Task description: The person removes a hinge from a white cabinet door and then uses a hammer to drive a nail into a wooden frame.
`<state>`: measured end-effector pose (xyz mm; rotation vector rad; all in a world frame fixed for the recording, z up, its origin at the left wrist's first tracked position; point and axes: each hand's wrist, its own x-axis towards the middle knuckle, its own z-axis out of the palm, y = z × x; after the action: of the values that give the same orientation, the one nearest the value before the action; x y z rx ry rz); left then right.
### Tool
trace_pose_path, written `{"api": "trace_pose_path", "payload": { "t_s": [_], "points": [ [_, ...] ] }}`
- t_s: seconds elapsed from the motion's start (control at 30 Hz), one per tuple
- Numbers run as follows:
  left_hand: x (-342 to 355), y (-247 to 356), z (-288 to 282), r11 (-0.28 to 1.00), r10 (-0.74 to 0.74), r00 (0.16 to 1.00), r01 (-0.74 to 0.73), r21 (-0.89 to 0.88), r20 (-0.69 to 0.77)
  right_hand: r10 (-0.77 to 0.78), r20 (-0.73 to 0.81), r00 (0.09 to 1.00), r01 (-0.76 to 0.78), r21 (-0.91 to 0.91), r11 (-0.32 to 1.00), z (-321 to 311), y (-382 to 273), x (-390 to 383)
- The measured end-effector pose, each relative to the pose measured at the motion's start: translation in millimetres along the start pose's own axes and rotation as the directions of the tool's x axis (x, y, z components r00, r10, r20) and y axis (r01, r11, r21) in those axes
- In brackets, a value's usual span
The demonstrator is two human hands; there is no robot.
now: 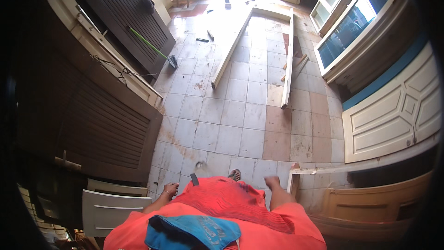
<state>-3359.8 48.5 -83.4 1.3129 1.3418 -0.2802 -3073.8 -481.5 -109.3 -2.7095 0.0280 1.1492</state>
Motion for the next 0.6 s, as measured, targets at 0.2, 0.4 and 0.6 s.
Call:
{"api": "trace_pose_path", "payload": {
  "t_s": [0.2, 0.4, 0.6],
  "points": [
    [4.3, 126.9, 63.9, 0.934, 0.035, 0.999, -0.033, 0.356, 0.003, -0.132, -0.238, 0.962, 0.26, 0.66, 0.705, -188.5, -187.0, 165.8],
    [180.6, 245.4, 133.1, 0.915, -0.029, 0.995, 0.067, 0.398, -0.1, -0.492, -0.263, 0.83, 0.544, 0.188, 0.818, -313.8, -295.6, 241.0],
    [269.4, 561.9, 256.3, 0.853, 0.255, 0.959, -0.282, 0.438, 0.121, 0.098, -0.098, 0.99, -0.055, 0.371, 0.927, -351.6, -170.7, 353.5]
  ]
}}
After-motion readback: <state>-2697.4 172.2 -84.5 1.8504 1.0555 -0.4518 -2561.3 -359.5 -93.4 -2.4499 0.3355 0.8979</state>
